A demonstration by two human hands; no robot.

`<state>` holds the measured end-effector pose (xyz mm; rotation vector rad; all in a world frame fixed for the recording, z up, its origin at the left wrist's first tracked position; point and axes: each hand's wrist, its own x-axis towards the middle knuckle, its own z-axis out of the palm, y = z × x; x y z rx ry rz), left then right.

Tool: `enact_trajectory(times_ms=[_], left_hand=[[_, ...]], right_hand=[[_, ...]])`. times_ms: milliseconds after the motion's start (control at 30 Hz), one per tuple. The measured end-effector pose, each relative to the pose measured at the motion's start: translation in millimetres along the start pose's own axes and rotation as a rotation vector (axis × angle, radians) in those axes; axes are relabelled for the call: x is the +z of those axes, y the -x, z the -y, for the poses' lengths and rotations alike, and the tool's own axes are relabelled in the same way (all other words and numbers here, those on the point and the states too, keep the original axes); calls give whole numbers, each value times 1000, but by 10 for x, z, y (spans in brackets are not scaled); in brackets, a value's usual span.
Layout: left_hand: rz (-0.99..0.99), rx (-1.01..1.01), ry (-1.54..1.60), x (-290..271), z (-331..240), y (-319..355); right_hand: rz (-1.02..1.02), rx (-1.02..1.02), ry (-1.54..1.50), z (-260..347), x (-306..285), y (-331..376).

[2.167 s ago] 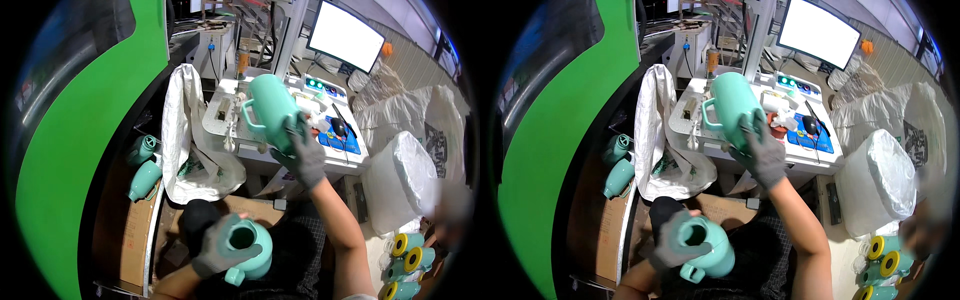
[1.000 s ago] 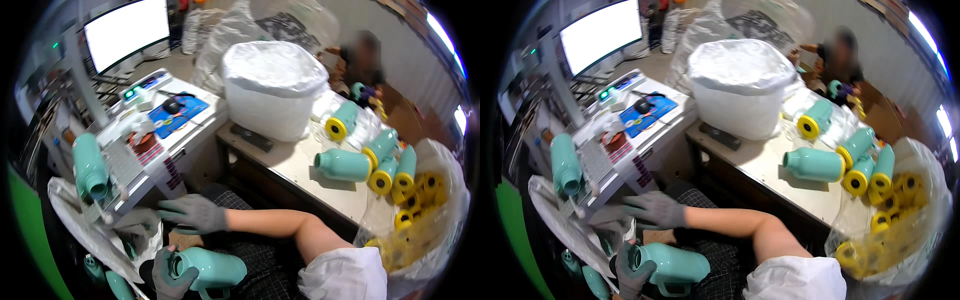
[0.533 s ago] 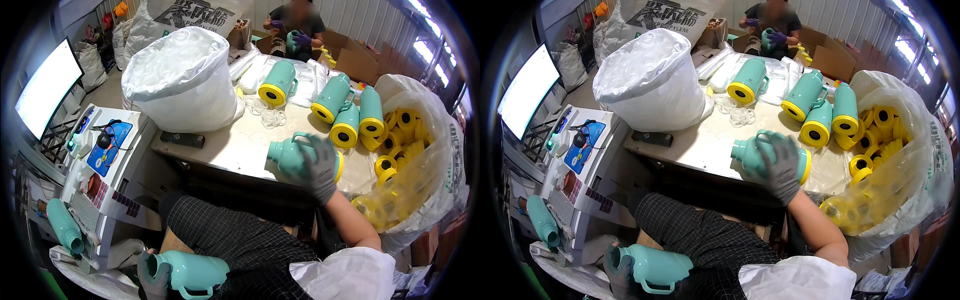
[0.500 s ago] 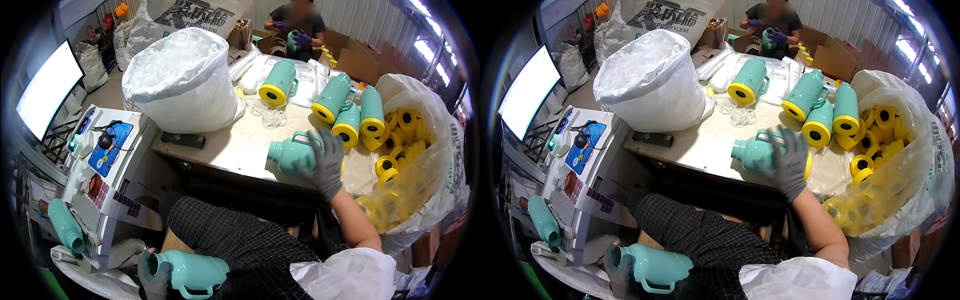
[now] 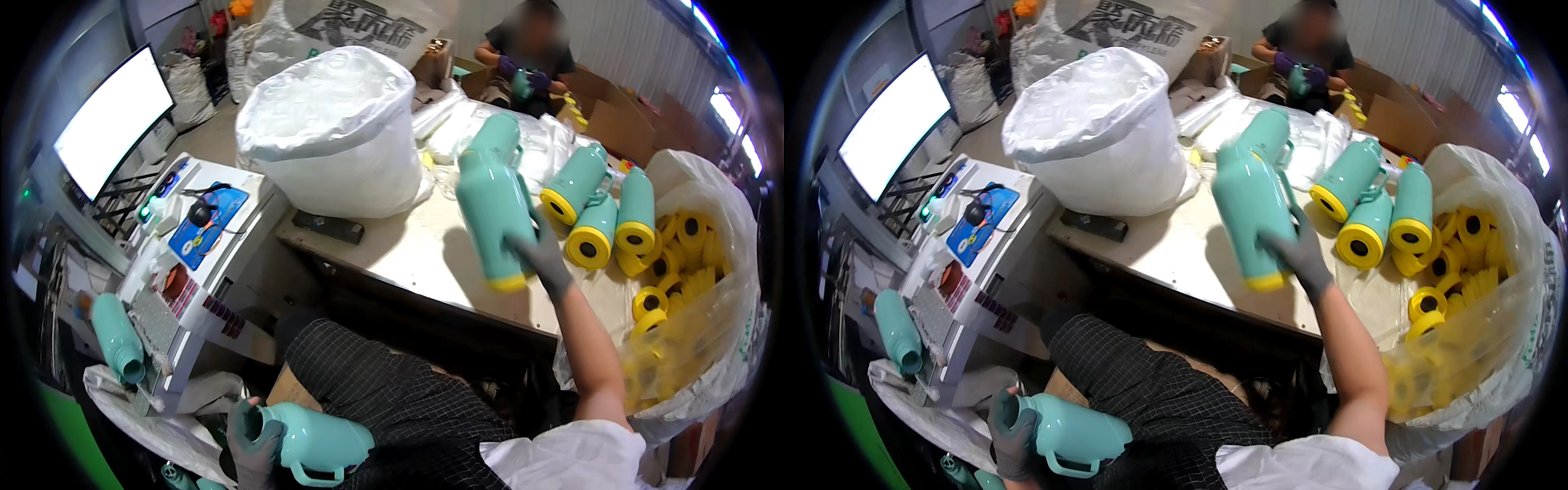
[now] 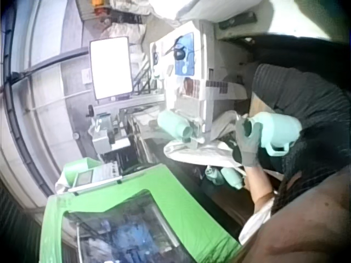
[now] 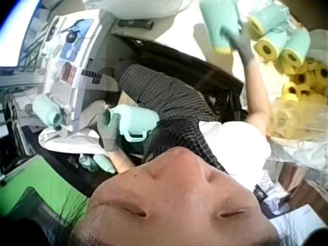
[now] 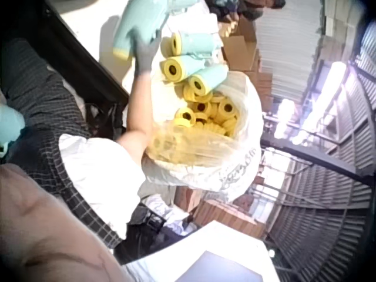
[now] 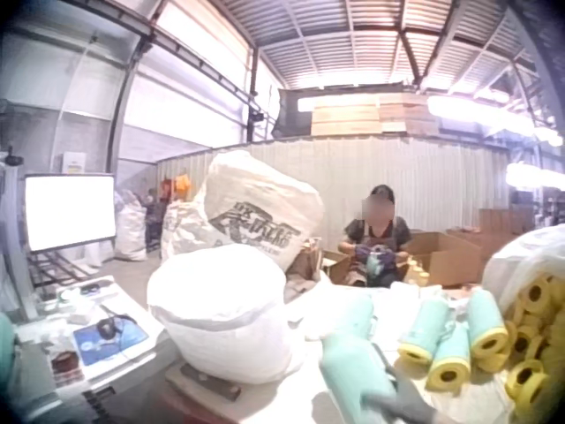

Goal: The person assembles teal plastic pitchers by inserting a white plastic insert into the opening, applying a red label to the side, and attaching a yellow lid. The person handles the pitchers one at a time, placing finished units on a nearby table.

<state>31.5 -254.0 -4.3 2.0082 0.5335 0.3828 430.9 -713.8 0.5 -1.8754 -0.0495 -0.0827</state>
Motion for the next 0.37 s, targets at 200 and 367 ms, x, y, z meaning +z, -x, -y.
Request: enact_trajectory(times_ms=[200, 367], left_hand=[[-2, -107, 118, -151, 222, 40], [45, -188, 184, -73, 126, -63]], right_hand=[[-374, -145, -694, 502, 740, -1924], [-550, -506, -66, 316, 785, -1266]])
